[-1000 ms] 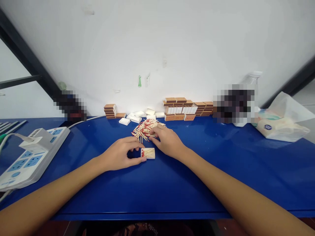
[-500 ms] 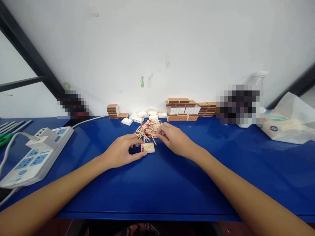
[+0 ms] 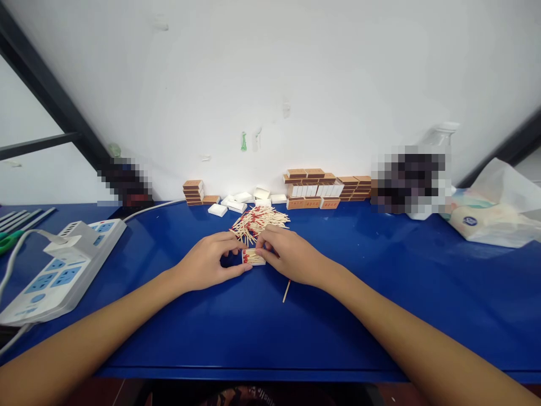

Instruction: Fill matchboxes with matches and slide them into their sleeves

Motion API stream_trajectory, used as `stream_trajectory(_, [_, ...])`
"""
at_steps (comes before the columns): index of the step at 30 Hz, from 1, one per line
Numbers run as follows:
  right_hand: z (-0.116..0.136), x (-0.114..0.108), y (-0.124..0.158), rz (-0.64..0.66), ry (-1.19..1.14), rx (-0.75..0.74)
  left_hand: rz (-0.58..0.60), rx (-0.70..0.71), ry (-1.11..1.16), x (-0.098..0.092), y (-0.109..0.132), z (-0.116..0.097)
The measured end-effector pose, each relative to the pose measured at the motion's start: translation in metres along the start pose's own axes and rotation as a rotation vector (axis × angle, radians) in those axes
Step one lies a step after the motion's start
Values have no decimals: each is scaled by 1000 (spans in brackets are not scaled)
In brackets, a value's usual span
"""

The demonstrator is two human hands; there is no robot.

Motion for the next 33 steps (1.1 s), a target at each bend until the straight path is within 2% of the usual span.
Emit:
stream_trajectory(7, [-2,2,0,46,-2,43,-8,3,9,0,0,-1])
stream_trajectory(14, [1,5,0,5,-64,63,-9,9,12,1,1,-1])
stream_trajectory(18, [6,-6,0,20,-59,36,-17,14,7,1,1,-1])
stream_trajectory(20, [7,-16,3,90,-77,56,-23,15,3,1,1,0])
stream_trajectory(23, [6,-25,13,330,-137,159,-23,14,5,1,1,0])
stream_trajectory(26, [7,-23,23,540,-184,246,-22,7,6,1,1,1])
stream_trajectory(29, [11,-14,27,609,-174,259,-17,4,5,1,1,1])
stream_trajectory(33, [14,-6,25,571,-184,249,-17,6,5,1,1,0])
Point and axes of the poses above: each hand's wrist, its own y-axis away from the middle knuckle, its own x-axis out of the palm, z = x × y, the point moved 6 cm from there along -y, towards the middle knuckle, and after that the axes turned 14 degrees about -y, right-handed, at the moved point
